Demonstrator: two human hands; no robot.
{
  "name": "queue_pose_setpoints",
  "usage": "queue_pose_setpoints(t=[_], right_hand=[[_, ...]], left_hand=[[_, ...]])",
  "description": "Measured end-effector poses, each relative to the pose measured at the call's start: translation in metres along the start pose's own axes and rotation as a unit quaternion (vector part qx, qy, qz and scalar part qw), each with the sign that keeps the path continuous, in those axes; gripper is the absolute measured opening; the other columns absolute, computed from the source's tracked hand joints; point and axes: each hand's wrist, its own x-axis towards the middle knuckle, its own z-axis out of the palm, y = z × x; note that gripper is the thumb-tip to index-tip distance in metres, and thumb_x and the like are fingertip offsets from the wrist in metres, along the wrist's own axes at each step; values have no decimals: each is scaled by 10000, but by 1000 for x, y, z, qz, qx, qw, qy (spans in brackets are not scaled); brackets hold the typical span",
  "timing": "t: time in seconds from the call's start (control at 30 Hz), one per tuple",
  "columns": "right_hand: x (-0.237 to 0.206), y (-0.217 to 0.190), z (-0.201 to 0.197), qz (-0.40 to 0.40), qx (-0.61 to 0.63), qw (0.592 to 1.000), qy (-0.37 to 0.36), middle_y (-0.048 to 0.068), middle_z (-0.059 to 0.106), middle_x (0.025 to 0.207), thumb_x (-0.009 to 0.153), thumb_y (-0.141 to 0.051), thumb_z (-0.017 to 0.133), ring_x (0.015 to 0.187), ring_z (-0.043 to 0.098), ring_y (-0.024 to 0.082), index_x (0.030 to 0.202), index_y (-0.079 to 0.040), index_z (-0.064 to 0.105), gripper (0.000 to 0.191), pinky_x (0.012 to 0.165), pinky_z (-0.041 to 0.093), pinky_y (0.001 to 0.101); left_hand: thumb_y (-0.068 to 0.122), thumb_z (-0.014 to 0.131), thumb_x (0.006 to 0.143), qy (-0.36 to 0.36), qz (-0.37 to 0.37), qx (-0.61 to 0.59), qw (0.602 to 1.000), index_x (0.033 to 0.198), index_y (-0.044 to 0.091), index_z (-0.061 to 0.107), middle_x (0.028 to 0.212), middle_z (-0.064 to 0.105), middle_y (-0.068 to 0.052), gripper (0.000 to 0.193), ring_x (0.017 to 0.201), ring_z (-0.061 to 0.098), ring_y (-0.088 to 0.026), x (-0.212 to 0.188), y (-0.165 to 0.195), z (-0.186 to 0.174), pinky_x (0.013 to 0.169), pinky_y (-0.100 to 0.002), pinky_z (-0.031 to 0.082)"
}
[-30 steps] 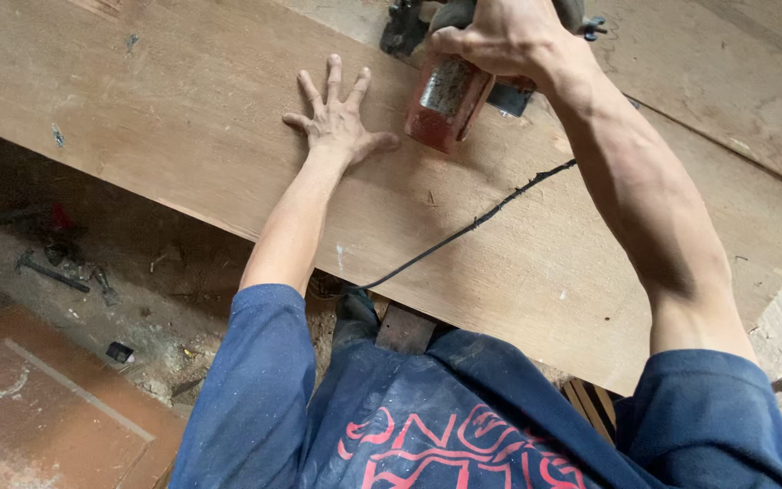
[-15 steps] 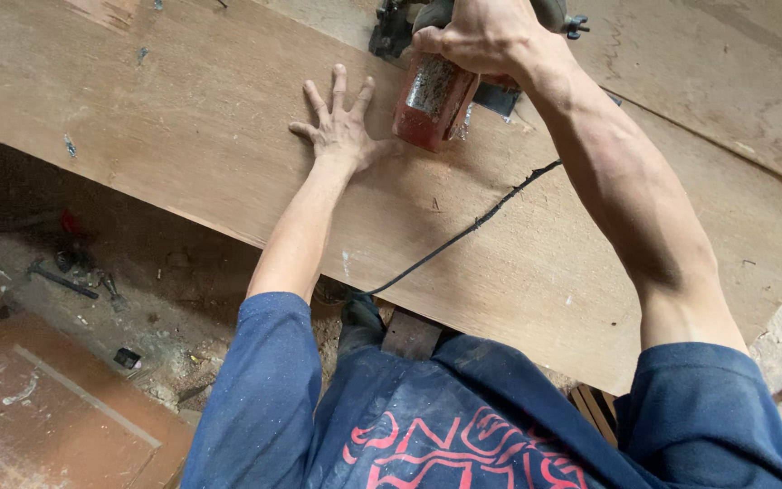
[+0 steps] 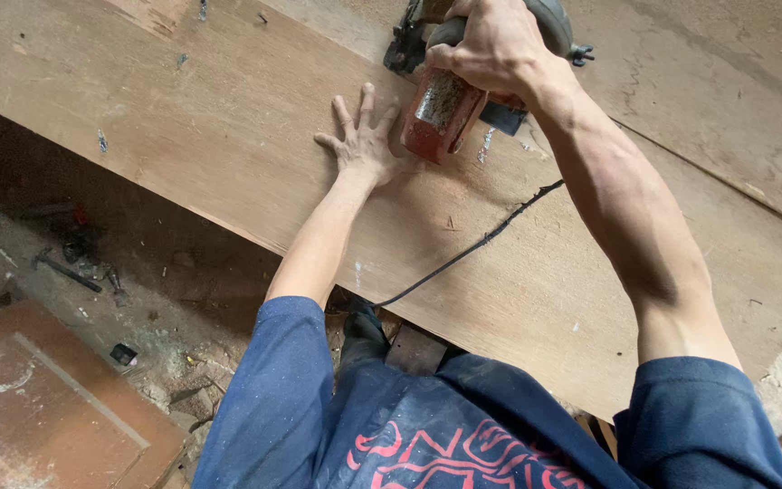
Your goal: The person uses a handheld circular saw to cut a large sheet of plywood resting on supports. They guide the saw along a marked line, producing a straight cut while wood shavings accumulate on the surface.
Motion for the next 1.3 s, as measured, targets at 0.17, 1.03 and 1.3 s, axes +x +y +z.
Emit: queue_pose_setpoints(t=[0.17, 1.03, 1.3], right_hand=[[1, -2, 2, -22, 4, 1000, 15, 262, 687, 1200, 904, -335, 835, 991, 707, 357, 1278, -35, 686, 502, 878, 592, 462], [31, -21, 19, -89, -16, 996, 23, 205, 685, 805, 938, -344, 823, 696, 710, 325, 1254, 29, 656, 517, 656, 631, 423], [35, -38, 15, -43, 18, 999, -8, 186, 699, 867, 946, -311, 775, 693, 718, 308, 1257, -42, 686, 421, 630, 646, 403]], left_hand=[[891, 718, 638, -12, -5, -5, 1000, 1637, 481, 79, 1709, -213, -26, 1255, 1523, -218, -481, -1, 2, 0, 1040, -953, 48], [975, 613, 603, -35, -9, 51, 998, 1662, 350, -28, 1714, -186, -36, 1386, 1476, -264, -498, -16, 5, -6, 1055, -932, 100], [972, 569, 655, -55, -3, 76, 996, 1645, 376, 3, 1735, -70, -63, 1287, 1487, -239, -545, -23, 8, -15, 1067, -929, 107]])
